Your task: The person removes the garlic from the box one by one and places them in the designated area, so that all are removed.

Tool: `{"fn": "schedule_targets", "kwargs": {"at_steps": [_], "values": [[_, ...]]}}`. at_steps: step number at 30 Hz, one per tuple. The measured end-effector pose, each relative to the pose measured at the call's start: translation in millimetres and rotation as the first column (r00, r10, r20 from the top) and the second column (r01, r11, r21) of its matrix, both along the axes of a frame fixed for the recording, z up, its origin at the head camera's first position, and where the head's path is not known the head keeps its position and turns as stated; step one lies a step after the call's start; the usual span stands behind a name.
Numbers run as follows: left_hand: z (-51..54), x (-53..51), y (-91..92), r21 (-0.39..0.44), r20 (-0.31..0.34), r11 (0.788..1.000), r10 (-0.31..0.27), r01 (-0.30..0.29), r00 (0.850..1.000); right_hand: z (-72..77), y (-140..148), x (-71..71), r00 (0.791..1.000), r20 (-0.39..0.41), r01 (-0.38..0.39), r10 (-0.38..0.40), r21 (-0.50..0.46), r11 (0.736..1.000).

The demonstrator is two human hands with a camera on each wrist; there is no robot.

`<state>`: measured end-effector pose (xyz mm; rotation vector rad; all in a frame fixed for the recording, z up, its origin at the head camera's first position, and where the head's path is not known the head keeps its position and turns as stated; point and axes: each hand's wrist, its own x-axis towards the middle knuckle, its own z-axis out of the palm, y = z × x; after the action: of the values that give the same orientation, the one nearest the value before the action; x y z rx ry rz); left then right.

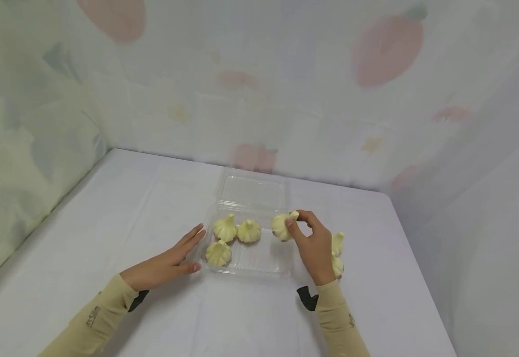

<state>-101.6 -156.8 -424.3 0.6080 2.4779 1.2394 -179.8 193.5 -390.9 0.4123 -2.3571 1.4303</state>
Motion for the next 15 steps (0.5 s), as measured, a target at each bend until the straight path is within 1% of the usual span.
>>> {"fn": "schedule_targets", "kwargs": {"at_steps": [2,9,15], "values": [[0.1,0.5,0.3,-0.005,0.008,1.0,0.003,-0.003,1.0,1.3,3,1.7,1.0,0.0,0.005,-0.005,-0.007,1.0],[2.2,1.3,0.5,-0.009,-0.008,1.0,0.007,-0.008,1.0,3.4,11,2.0,0.999,0.003,0.041,-0.041,0.004,0.999],[-1.1,1.1,1.5,0.001,-0.007,1.0,0.003,-0.003,1.0,3.7,18,4.6,0.997,0.021,0.072,-0.072,0.002,0.997]]}}
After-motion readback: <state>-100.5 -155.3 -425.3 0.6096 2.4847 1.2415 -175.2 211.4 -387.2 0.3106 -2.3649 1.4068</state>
